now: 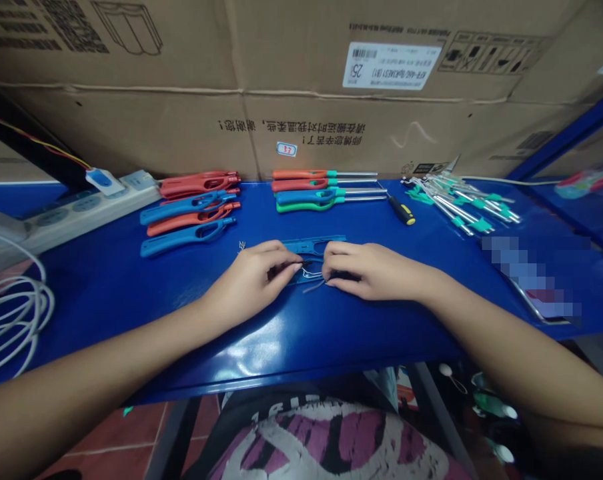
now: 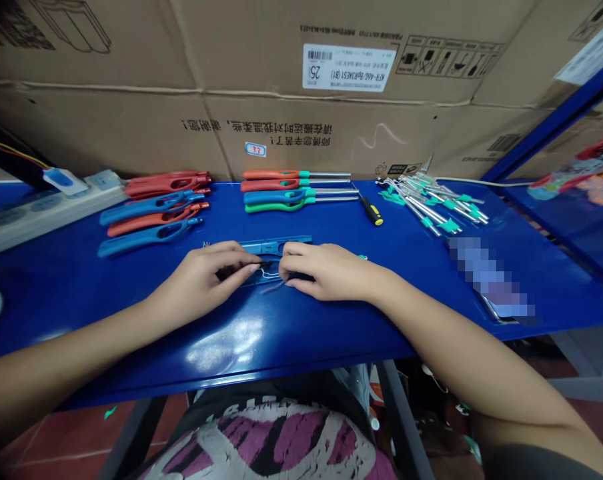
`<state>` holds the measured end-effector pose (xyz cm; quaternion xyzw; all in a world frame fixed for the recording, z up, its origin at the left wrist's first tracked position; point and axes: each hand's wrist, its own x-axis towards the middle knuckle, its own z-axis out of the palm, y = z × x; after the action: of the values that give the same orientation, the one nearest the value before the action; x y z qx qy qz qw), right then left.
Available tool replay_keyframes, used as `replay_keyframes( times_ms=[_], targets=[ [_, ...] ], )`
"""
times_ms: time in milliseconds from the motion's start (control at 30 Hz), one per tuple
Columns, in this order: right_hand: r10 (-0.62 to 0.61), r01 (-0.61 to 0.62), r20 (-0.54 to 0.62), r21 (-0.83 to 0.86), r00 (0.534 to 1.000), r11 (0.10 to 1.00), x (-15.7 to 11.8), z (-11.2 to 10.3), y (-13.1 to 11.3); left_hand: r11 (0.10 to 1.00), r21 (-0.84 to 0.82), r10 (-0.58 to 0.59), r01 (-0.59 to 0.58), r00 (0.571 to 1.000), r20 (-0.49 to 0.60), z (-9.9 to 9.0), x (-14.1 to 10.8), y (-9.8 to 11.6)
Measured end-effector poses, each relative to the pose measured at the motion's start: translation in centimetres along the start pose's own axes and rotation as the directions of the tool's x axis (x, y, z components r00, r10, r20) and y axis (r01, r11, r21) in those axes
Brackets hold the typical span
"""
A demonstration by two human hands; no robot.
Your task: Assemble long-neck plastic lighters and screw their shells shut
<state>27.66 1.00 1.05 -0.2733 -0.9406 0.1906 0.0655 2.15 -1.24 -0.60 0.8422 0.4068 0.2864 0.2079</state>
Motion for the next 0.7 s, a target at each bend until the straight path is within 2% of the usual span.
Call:
replay_keyframes(
  times_ms=[167,300,433,700],
  targets=[
    [-0.022,0.023,-0.037,0.026,0.999,0.999,0.04,0.1,0.26,1.0,-0.004,0.009,-0.009,1.0,-0.01,0.12,-0.04,-0.06],
    [-0.037,0.037,-0.019,-0.01,0.999,0.999,0.0,0.15,0.38,1.0,-0.013,0.001,-0.002,1.0,-0.024,0.24,-0.05,-0.16],
    [-0.031,0.033,-0.031,0.044,0.999,0.998,-0.07,0.04,0.36,1.0,-0.016,0.002,-0.002,1.0,-0.02,0.26,-0.08,-0.2],
    [0.067,-0.048,-0.114,0.161,0.991,0.986,0.43,0.11,0.27,1.0,-0.016,0.001,-0.001,1.0,0.015,0.23,-0.23,-0.26]
  ],
)
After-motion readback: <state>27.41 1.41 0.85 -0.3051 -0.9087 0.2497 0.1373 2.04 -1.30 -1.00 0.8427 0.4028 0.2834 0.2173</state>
